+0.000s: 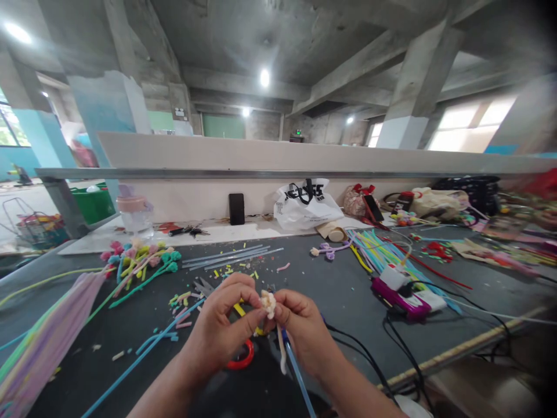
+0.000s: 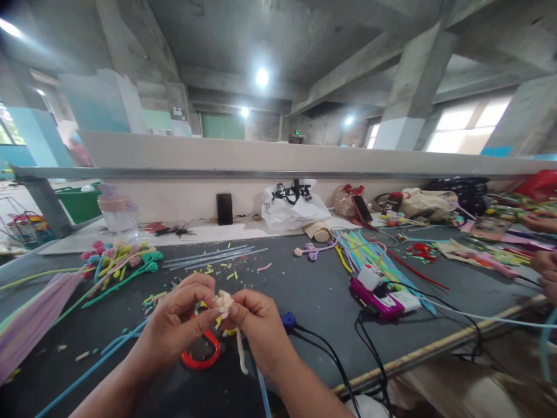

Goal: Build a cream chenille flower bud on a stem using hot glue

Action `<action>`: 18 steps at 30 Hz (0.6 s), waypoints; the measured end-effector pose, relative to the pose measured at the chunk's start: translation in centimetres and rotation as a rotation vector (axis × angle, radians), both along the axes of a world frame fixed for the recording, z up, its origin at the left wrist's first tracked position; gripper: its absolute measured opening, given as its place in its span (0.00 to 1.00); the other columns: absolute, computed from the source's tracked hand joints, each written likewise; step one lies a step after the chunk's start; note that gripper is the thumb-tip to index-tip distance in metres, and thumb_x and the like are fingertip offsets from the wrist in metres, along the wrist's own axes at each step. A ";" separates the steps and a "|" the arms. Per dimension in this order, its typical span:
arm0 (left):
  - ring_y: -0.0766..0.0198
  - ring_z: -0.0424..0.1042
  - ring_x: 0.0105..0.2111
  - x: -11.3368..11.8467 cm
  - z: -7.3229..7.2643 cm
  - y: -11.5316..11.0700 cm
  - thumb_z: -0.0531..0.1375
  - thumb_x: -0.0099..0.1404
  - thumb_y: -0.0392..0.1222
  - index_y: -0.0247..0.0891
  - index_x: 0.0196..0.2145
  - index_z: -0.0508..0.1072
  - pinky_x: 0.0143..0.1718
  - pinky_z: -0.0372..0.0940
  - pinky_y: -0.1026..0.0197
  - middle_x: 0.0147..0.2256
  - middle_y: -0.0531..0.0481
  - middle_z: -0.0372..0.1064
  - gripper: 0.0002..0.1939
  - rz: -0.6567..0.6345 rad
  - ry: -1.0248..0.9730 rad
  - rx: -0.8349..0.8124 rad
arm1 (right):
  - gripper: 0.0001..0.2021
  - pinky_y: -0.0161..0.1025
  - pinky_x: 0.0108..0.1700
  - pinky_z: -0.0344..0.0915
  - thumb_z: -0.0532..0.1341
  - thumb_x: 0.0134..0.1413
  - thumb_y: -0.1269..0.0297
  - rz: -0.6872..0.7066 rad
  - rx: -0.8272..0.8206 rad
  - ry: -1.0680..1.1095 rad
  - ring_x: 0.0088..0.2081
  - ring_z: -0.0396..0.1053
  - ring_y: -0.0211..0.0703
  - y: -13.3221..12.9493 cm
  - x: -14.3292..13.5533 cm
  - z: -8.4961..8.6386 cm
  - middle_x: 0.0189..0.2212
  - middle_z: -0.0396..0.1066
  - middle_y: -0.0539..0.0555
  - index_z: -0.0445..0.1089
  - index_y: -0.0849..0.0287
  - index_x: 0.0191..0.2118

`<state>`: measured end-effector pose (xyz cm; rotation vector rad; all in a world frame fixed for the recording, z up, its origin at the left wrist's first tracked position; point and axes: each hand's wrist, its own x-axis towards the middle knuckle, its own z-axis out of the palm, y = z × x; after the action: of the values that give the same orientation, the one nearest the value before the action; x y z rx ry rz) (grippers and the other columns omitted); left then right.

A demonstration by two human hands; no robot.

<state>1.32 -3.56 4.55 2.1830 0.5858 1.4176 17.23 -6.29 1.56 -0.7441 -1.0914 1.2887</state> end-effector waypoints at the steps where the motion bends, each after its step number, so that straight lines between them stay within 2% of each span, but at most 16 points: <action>1: 0.67 0.66 0.33 0.0 0.0 0.0 0.60 0.58 0.33 0.36 0.28 0.68 0.34 0.63 0.66 0.31 0.50 0.63 0.03 0.019 -0.002 0.033 | 0.11 0.30 0.28 0.58 0.68 0.43 0.58 -0.006 0.004 0.008 0.22 0.64 0.32 0.0 -0.1 -0.1 0.18 0.70 0.48 0.72 0.62 0.24; 6: 0.68 0.67 0.32 0.0 -0.2 -0.2 0.61 0.56 0.29 0.37 0.29 0.70 0.32 0.64 0.67 0.30 0.51 0.65 0.05 0.104 -0.031 0.221 | 0.11 0.30 0.28 0.58 0.68 0.43 0.58 -0.029 0.013 0.020 0.22 0.63 0.32 0.1 -0.3 -0.3 0.17 0.69 0.47 0.72 0.62 0.24; 11: 0.66 0.67 0.32 -0.2 0.0 -0.6 0.60 0.55 0.25 0.36 0.35 0.71 0.33 0.66 0.65 0.30 0.50 0.67 0.11 0.077 0.000 0.446 | 0.10 0.31 0.29 0.58 0.67 0.45 0.60 -0.030 0.022 0.010 0.23 0.63 0.32 0.0 -0.1 -0.6 0.19 0.70 0.48 0.72 0.62 0.26; 18: 0.65 0.67 0.33 -0.6 0.1 -0.8 0.58 0.57 0.25 0.34 0.38 0.71 0.35 0.66 0.62 0.33 0.47 0.67 0.11 0.089 0.126 0.583 | 0.11 0.31 0.28 0.56 0.68 0.43 0.58 -0.060 0.029 0.040 0.21 0.61 0.31 -0.2 -0.3 -0.2 0.17 0.68 0.48 0.72 0.62 0.24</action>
<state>0.75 -4.33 4.61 2.7395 0.3392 1.6619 16.98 -6.48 1.36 -0.7207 -1.0460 1.2294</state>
